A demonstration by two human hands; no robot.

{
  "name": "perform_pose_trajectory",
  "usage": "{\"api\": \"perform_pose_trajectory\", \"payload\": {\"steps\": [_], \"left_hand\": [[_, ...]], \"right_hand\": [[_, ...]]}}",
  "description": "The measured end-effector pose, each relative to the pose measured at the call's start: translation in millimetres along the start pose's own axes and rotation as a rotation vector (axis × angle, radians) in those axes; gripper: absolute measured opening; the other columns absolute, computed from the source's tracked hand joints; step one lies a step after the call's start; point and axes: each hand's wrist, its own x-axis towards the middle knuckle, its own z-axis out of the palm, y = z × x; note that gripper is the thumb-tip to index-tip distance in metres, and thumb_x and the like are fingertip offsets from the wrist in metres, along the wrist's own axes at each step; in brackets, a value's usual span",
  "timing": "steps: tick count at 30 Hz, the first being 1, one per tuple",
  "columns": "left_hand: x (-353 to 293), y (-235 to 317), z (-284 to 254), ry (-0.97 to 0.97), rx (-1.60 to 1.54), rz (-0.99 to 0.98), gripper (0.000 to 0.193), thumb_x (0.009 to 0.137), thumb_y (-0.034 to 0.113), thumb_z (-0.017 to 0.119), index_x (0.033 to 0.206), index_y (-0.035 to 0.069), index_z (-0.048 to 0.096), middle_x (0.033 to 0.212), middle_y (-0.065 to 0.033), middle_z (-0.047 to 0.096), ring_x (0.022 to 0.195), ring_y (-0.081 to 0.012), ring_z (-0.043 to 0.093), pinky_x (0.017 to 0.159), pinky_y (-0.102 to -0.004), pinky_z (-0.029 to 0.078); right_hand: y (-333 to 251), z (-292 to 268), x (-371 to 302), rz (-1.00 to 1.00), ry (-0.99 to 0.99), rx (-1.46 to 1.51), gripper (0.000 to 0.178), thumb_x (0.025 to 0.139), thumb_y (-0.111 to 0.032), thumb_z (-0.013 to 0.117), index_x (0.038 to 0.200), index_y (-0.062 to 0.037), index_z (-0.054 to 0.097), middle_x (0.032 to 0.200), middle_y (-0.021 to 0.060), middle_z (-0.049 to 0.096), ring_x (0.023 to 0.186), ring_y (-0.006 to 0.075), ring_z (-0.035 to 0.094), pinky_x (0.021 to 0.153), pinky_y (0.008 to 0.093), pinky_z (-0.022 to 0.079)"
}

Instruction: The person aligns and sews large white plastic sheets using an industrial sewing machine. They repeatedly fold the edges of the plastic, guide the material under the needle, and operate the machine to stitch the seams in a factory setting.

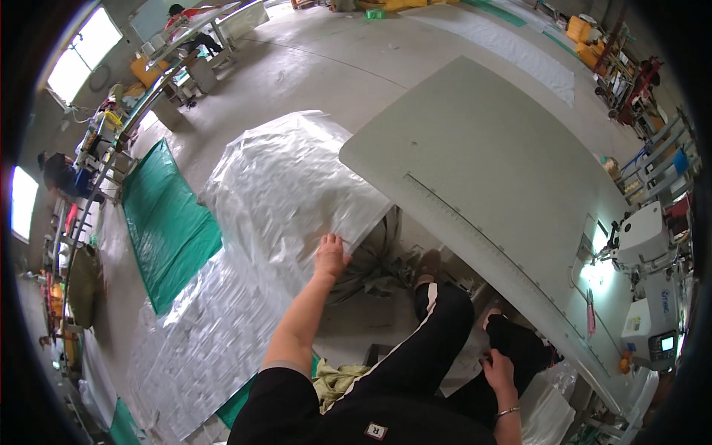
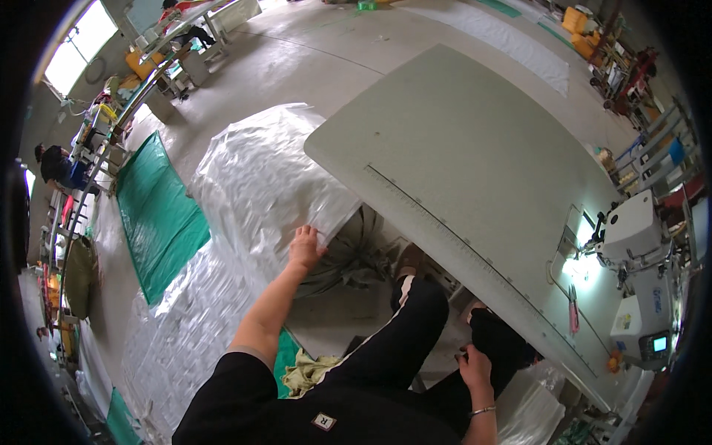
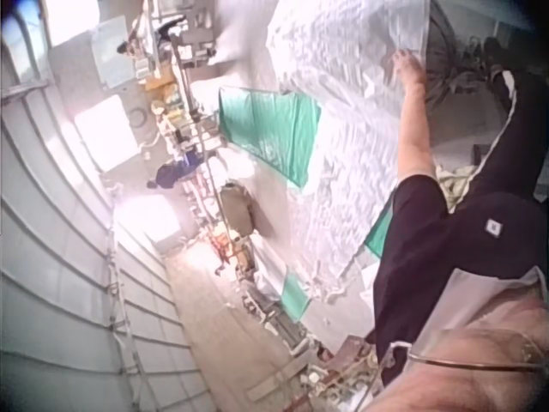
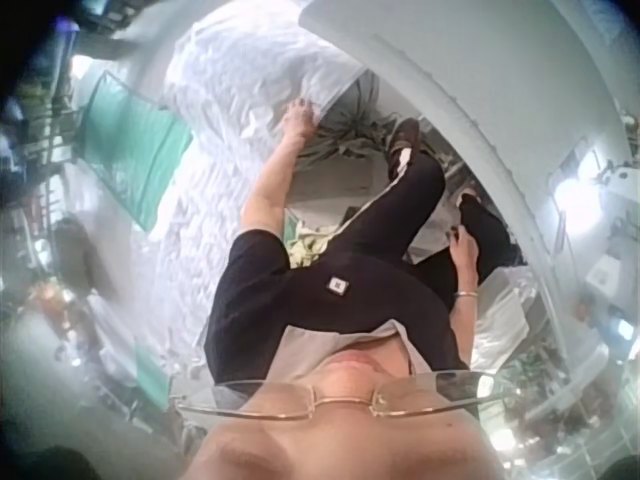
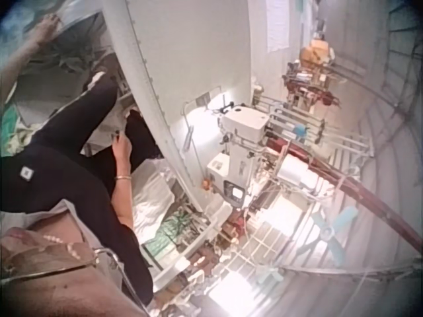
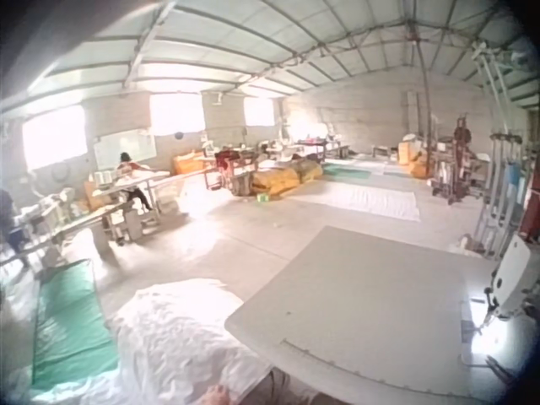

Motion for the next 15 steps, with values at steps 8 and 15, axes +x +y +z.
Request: {"api": "perform_pose_trajectory", "payload": {"steps": [8,15], "left_hand": [[5,5,29,-0.026,0.052,-0.013,0.017,0.075,0.008,0.055,0.091,0.007,0.06,0.098,-0.008,0.055,0.1,-0.0256,0.052,0.076,-0.0365,0.05],[4,5,18,-0.088,-0.071,-0.118,0.015,0.074,0.008,0.054,0.088,0.007,0.061,0.097,-0.0094,0.057,0.099,-0.0261,0.054,0.076,-0.0371,0.05]], "right_hand": [[4,2,1,0.044,-0.079,-0.044,0.021,0.077,-0.014,0.063,0.094,-0.0032,0.059,0.086,0.018,0.064,0.085,0.035,0.061,0.073,0.0418,0.047],[3,5,7,0.042,-0.106,-0.072,0.023,0.077,-0.014,0.063,0.097,-0.0028,0.06,0.085,0.0178,0.064,0.084,0.034,0.061,0.073,0.0396,0.047]]}}
